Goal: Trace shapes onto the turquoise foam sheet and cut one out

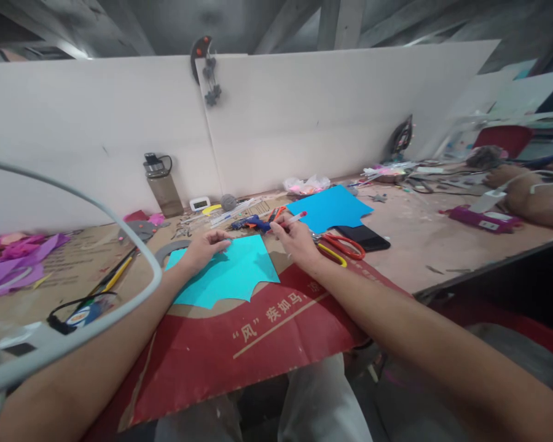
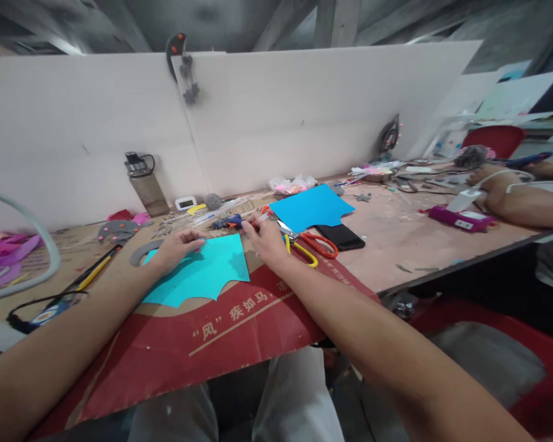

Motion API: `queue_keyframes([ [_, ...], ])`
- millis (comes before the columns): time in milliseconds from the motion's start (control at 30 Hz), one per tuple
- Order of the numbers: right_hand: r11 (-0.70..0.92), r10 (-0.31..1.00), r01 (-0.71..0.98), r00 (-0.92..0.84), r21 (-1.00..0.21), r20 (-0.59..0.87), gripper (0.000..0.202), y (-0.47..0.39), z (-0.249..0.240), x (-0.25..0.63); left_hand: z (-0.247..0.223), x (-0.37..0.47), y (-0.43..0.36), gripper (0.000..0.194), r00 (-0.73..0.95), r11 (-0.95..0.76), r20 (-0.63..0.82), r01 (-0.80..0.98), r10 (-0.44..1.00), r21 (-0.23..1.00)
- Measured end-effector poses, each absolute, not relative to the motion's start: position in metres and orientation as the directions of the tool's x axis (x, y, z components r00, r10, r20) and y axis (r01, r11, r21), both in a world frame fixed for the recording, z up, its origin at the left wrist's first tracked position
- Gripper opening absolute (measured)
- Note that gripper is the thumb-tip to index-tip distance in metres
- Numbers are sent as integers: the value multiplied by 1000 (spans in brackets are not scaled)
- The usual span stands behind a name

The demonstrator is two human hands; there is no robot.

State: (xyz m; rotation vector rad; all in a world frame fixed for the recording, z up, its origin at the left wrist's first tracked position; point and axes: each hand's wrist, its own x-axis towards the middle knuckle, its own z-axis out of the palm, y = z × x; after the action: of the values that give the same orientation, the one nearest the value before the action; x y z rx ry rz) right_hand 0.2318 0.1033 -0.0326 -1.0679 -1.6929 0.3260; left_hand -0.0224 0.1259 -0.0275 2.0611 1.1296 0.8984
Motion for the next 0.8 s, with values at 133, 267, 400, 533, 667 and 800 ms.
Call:
queue_keyframes([
  [133, 611, 744, 464, -60, -641, 665, 25, 110, -38, 232, -27, -24, 125, 36, 328, -374, 251, 398, 911, 838],
  [267, 658, 707, 446, -88, -607, 701, 23, 116, -46, 231, -28, -22, 125, 45, 325, -360, 252, 335, 912, 871],
  [400, 682, 682, 444, -96, -582, 725, 20, 119, -54, 231, -31, -21, 128, 48, 336, -355, 252, 292, 908, 888],
  [533, 680, 676, 479, -116, -555, 727, 20, 118, -55, 231, -34, -22, 130, 47, 327, -351, 258, 271, 909, 896],
  [667, 636, 700, 547, -113, -544, 705, 25, 114, -49, 228, -35, -24, 131, 45, 311, -336, 253, 254, 916, 907],
  [800, 612, 700, 586, -90, -531, 708, 31, 109, -43, 224, -38, -28, 133, 40, 296, -323, 247, 244, 923, 914],
])
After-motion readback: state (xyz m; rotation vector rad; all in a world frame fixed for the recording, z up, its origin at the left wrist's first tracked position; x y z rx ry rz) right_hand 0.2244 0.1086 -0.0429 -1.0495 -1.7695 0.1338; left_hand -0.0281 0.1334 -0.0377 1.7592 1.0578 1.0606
